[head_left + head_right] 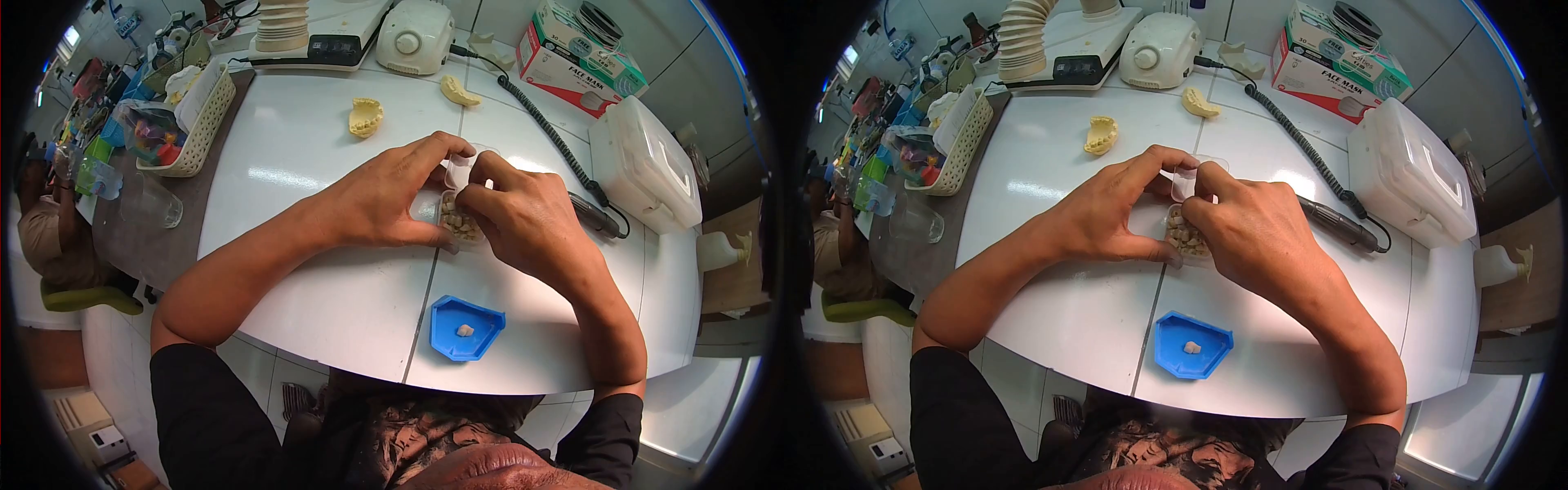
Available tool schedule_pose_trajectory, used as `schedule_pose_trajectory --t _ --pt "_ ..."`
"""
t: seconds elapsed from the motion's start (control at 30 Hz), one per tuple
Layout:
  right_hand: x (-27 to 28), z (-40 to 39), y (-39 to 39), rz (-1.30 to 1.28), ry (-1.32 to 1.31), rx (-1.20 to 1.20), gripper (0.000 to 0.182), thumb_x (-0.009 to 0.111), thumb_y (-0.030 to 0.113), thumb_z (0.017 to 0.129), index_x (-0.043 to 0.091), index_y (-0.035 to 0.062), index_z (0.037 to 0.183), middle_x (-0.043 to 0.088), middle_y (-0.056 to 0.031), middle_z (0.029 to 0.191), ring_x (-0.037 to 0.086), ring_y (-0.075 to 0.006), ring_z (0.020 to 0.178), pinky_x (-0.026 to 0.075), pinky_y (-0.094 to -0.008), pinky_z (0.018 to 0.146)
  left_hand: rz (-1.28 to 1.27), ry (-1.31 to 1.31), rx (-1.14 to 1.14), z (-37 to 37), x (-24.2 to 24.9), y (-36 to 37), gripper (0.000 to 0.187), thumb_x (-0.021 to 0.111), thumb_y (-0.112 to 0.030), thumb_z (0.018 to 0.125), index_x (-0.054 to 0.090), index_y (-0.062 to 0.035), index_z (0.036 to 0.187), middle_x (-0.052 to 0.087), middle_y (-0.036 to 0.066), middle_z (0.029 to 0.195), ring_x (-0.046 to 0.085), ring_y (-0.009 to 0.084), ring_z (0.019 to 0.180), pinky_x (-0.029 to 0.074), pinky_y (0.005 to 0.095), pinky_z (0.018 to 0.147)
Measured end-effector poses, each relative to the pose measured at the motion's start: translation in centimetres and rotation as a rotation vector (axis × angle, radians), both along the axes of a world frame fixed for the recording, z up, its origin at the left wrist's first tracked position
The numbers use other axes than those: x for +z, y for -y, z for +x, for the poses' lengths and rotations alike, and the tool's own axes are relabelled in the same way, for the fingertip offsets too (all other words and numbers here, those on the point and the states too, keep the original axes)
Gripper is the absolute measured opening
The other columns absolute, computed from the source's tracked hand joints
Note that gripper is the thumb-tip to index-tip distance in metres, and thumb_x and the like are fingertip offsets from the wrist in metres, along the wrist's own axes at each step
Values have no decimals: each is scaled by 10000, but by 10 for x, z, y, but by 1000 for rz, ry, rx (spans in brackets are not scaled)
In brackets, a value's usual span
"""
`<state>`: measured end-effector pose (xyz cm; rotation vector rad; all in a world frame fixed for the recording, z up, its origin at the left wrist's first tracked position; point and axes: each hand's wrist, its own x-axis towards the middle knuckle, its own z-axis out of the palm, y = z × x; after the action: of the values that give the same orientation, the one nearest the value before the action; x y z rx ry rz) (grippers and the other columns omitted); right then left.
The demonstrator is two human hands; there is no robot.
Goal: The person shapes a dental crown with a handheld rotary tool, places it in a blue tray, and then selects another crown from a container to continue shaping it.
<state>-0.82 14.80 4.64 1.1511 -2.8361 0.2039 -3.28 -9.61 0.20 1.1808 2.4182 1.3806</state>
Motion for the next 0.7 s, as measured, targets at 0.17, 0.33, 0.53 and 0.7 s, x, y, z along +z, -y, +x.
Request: schedule_pose_trajectory --t 0.17,0.33,0.53,0.7 --pt "3 3 2 24 0 -5 260 767 31 832 850 85 1073 754 -126 1183 802 -337 873 639 -462 729 19 -11 2 0 -1 0 987 1036 -202 754 488 -28 1557 658 180 1437 732 307 1232 607 439 1131" --pt "-1 4 3 6 -39 -4 258 774 50 840 855 114 1076 750 -114 1152 800 -327 865 630 -453 704 21 -41 -4 -1 -2 -1 981 1034 -200 753 497 -25 1554 659 173 1440 743 310 1204 615 439 1106" --pt "0 -2 -3 -46 -7 -2 177 784 121 892 841 134 1059 740 -90 1102 778 -320 816 589 -468 653 -4 -56 2 0 -3 0 991 1033 -201 753 492 -22 1565 655 174 1449 751 309 1197 616 436 1101" --pt "4 -4 -6 -175 27 14 90 771 122 920 786 102 1007 737 -105 1011 742 -351 769 558 -487 635 11 -89 -1 0 -4 0 979 1027 -205 764 496 -19 1565 638 170 1467 751 304 1204 618 431 1091"
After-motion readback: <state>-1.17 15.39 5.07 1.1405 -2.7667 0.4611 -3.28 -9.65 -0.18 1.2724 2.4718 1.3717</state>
